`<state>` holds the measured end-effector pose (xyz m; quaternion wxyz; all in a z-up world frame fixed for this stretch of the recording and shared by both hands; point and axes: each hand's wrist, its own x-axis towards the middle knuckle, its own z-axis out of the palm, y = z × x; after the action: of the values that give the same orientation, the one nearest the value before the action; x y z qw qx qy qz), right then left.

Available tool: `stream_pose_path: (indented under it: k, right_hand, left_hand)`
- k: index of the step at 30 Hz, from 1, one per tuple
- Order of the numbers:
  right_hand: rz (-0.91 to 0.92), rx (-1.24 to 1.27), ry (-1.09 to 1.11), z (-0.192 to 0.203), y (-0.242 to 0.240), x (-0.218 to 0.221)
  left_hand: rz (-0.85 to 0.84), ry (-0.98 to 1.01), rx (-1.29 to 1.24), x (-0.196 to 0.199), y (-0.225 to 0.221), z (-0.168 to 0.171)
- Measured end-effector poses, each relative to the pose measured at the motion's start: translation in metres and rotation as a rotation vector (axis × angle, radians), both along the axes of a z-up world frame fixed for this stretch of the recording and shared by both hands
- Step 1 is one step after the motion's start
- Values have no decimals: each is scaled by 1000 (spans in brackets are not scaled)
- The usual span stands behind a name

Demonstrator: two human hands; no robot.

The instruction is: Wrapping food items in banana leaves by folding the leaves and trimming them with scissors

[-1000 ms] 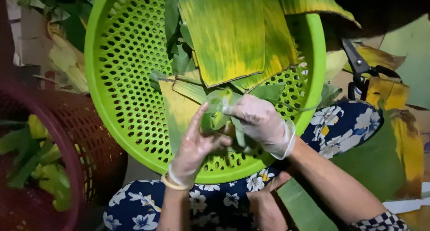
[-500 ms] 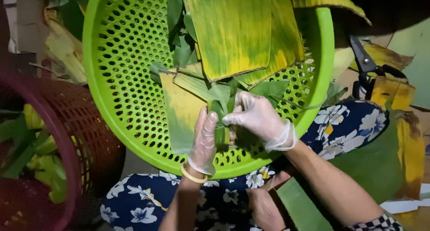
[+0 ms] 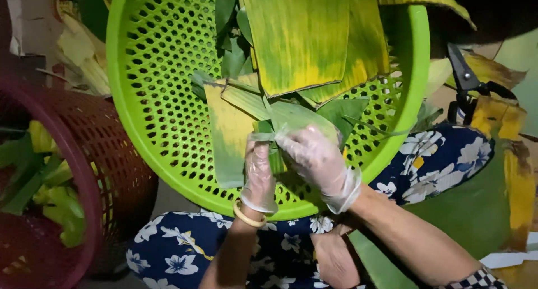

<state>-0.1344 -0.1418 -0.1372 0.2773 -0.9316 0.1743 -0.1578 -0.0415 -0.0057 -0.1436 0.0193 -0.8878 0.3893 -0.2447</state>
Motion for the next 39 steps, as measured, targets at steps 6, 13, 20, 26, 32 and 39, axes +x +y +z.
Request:
stream_pose_path:
  k: [6,13,20,26,32,39]
  right_hand:
    - [135,56,-243,21,-12,18]
    - [162,1085,269,87,-32,23]
    - [173,62,-126,51,-7,20]
    - [193,-61,-88,30,-9,17]
    - [-72,1366,760,99,-44,28]
    - [-99,466,71,48,-2,11]
  left_hand:
    - [-13,354,-79,-7,28,-41]
    - [-160,952,-415,0,-5,67]
    - [-249,825,-448,5,11,33]
    - [-272,475,-314,1,17,10]
    - [-35,1399,-426,1,1,75]
    - [-280,626,-379,-5,10,14]
